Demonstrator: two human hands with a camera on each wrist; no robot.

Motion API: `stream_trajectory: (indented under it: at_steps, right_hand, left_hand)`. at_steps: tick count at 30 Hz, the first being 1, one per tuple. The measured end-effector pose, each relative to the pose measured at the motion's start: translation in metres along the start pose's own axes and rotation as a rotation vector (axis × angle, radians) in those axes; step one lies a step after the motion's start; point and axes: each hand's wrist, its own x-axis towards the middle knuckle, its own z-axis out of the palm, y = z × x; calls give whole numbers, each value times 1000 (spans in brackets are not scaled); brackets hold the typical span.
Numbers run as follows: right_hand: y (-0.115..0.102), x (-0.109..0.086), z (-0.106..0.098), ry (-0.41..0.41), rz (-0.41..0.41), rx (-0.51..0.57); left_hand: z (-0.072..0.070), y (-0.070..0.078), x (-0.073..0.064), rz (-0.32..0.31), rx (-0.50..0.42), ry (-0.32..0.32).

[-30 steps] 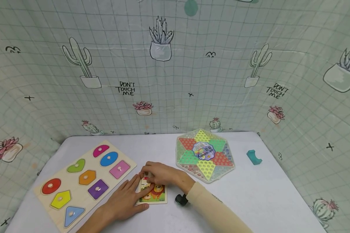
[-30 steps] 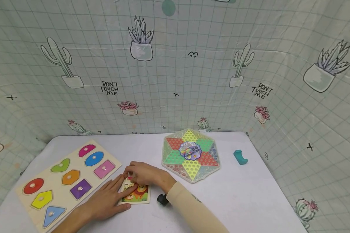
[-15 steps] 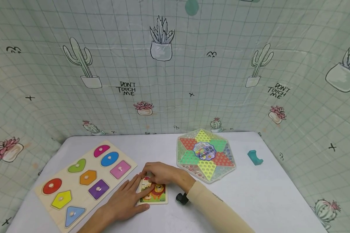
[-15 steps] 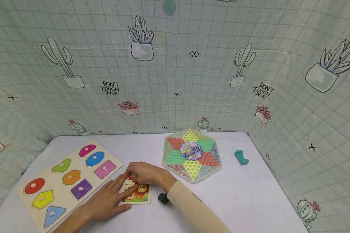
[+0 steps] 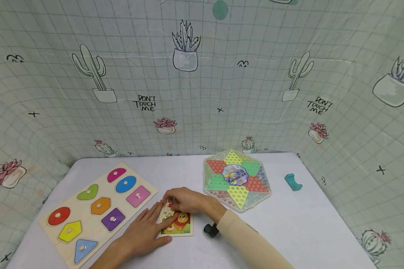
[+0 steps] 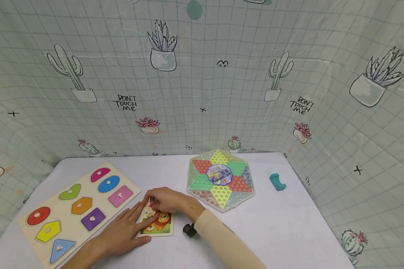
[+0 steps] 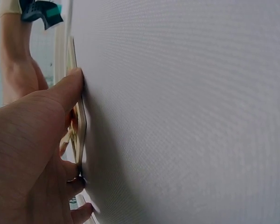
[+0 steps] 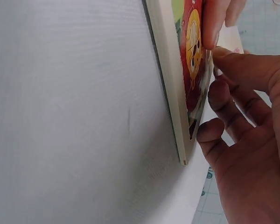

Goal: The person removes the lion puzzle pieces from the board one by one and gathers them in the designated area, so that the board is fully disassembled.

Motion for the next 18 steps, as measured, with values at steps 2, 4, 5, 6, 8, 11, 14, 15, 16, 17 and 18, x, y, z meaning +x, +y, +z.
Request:
stream_trajectory:
  at_steps: [2,4,5,6,8,11,14,15,16,17,18]
  right_hand:
    - [1,-1,0,9,-2,0]
    - [1,-2,-1,27,2,16]
    - [1,-3,-1,41,4,31]
    - [1,-4,-2,58,8,52]
    - [0,-7,-5,95,24,98]
    - [-2,-17,-14,134,57,168]
    - [-3,-29,-26,142,97,210]
    - [-2,-33,-30,135,110,215]
    - [-1,-37,-34,126,123,222]
    - [1,-42,-38,115,137,223]
    - [2,-45,-41,105,150,221]
  left_hand:
    - [0,0,0,1,2,2]
    - [0,0,1,2,7,4]
    - [0,-1,1,3,10,7]
    - [0,-1,1,2,14,9]
    - [1,-1,1,0,21,13]
    - [1,0,2,-3,24,17]
    - [0,0,2,-10,23,19]
    - [0,0,2,-13,25,20]
    - [0,0,2,-14,27,22]
    - [0,0,2,-16,27,25]
    - [-1,0,2,-16,29,30]
